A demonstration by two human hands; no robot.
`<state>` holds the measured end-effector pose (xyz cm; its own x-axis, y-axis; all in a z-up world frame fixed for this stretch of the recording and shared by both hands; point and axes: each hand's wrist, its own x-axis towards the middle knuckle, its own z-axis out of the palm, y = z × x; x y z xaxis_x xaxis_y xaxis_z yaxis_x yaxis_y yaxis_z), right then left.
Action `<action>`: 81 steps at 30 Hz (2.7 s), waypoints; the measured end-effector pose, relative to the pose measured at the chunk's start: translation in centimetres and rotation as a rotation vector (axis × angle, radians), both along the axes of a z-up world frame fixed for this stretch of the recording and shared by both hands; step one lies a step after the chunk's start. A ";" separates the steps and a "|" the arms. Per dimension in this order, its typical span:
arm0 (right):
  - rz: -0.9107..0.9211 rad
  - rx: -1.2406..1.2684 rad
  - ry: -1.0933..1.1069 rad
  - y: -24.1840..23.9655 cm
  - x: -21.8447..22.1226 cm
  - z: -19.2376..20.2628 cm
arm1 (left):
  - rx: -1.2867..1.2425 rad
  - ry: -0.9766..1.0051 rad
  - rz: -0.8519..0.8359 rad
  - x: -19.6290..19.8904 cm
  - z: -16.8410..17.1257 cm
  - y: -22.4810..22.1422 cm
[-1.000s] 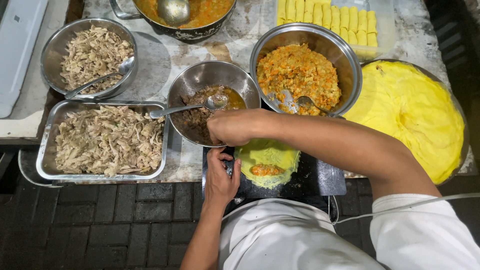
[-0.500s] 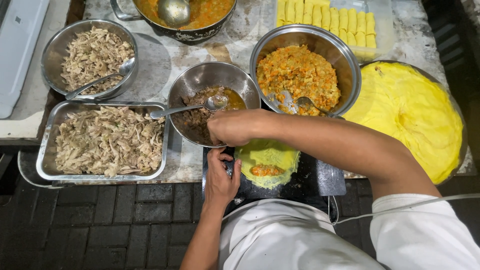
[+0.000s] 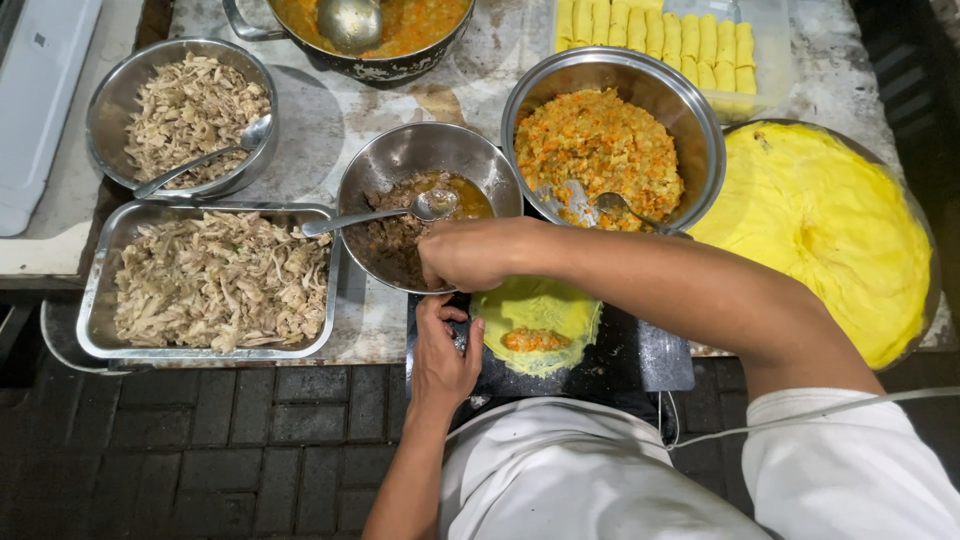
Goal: Rolling yellow food wrappers with a savory filling to prepare spring rolls.
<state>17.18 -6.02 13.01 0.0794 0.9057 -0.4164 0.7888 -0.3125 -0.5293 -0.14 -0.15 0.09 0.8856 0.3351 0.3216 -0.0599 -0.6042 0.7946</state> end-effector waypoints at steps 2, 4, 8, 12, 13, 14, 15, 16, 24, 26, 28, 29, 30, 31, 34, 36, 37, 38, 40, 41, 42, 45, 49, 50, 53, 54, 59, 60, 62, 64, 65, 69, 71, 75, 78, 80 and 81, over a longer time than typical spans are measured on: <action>0.002 0.005 0.008 0.2 -0.2 -0.3 | 0.013 0.007 0.018 -0.2 0.1 0.0; 0.034 0.058 -0.021 0.5 0.3 -1.2 | 0.021 0.006 0.020 0.1 0.8 -0.2; 0.046 0.182 -0.009 0.7 0.9 -0.6 | 0.031 -0.051 0.029 0.1 0.6 -0.2; -0.066 0.182 0.151 0.3 0.2 4.4 | 0.043 -0.087 -0.021 -0.1 1.4 0.1; -0.142 0.196 0.186 -0.1 -0.2 5.8 | 0.019 -0.067 -0.047 -0.2 1.6 0.1; -0.224 0.211 0.220 -0.7 -0.5 7.2 | -0.006 -0.047 -0.080 -0.2 1.9 0.0; -0.219 0.213 0.226 -1.0 -0.3 7.1 | -0.002 -0.043 -0.075 -0.4 2.1 0.1; -0.254 0.259 0.263 -1.5 0.0 7.0 | -0.002 -0.038 -0.078 -0.5 2.4 0.0; -0.415 0.533 0.581 -11.3 -1.2 1.5 | 0.055 -0.175 -0.123 -0.4 2.6 0.0; -0.539 0.534 0.599 -13.6 -3.2 -1.2 | 0.087 -0.262 -0.164 -0.3 3.2 0.1; -0.586 0.526 0.469 -14.1 -4.7 -3.6 | 0.082 -0.252 -0.199 -0.1 2.8 -0.4; -0.618 0.520 0.328 -14.4 -5.5 -4.7 | 0.083 -0.256 -0.227 0.1 2.8 -0.6; -0.630 0.523 0.331 -14.3 -5.8 -5.7 | 0.084 -0.250 -0.238 0.4 2.8 -0.9; -0.640 0.515 0.215 -14.3 -6.2 -6.6 | 0.024 -0.254 -0.286 0.7 3.0 -1.2; -0.651 0.509 0.052 -14.1 -7.2 -8.1 | -0.002 -0.235 -0.328 1.1 2.4 -2.0; -0.647 0.509 0.005 -14.2 -7.5 -8.2 | 0.029 -0.214 -0.317 1.3 2.1 -2.3; -0.635 0.601 -0.002 -14.4 -7.5 -7.9 | 0.052 -0.193 -0.325 1.4 2.1 -2.3; -0.620 0.692 -0.010 -14.6 -7.5 -7.7 | 0.074 -0.173 -0.331 1.5 2.0 -2.4; -0.615 0.694 -0.021 -15.2 -7.6 -7.4 | 0.100 -0.154 -0.347 1.4 3.1 -2.3; -0.610 0.694 -0.035 -15.5 -7.7 -7.2 | 0.123 -0.136 -0.364 1.3 3.7 -2.2; -0.612 0.696 -0.033 -15.9 -7.8 -7.2 | 0.126 -0.134 -0.365 1.2 3.8 -2.2; -0.565 0.718 -0.066 -17.1 -8.3 -8.1 | 0.171 -0.074 -0.368 1.0 3.7 -2.4; -0.612 0.755 -0.167 -17.2 -8.2 -8.7 | 0.099 -0.067 -0.375 1.5 2.6 -2.3; -0.617 0.759 -0.179 -17.0 -8.1 -8.1 | 0.066 -0.065 -0.381 1.7 2.3 -2.2; -0.593 0.713 -0.092 -16.1 -8.1 -7.1 | 0.064 -0.053 -0.400 2.3 3.0 -2.2; -0.595 0.716 -0.094 -16.4 -8.0 -7.4 | 0.066 -0.054 -0.403 2.4 2.9 -2.3; -0.608 0.684 -0.145 -17.2 -7.5 -6.6 | 0.022 -0.010 -0.446 2.1 3.5 -1.9; -0.589 0.687 -0.150 -17.3 -7.2 -5.9 | 0.023 -0.021 -0.429 2.0 3.9 -1.8; -0.599 0.672 -0.111 -17.1 -6.8 -4.4 | -0.007 0.001 -0.480 1.5 4.9 -1.5; -0.548 0.691 -0.160 -15.8 -5.8 -1.8 | 0.043 -0.049 -0.426 1.3 2.9 -1.8; -0.522 0.708 -0.208 -15.2 -5.5 -0.5 | 0.091 -0.087 -0.395 1.2 1.9 -2.0; -0.336 0.737 -0.344 -8.2 -2.3 2.2 | 0.200 -0.162 -0.322 0.9 3.4 -2.7; -0.193 0.554 -0.360 -3.9 0.1 1.7 | 0.255 -0.055 -0.320 0.7 2.7 -3.4; -0.177 0.114 -0.302 0.9 0.5 1.3 | 0.243 -0.098 -0.269 0.6 1.7 -3.8; -0.040 0.111 -0.546 2.2 2.6 -5.0 | 0.265 -0.136 -0.259 0.1 1.6 -3.8; 0.010 0.099 -0.604 2.3 2.8 -6.1 | 0.370 -0.136 -0.242 -0.1 1.1 -4.0; 0.013 0.089 -0.602 2.8 3.0 -6.2 | 0.360 -0.136 -0.241 -0.2 1.3 -3.7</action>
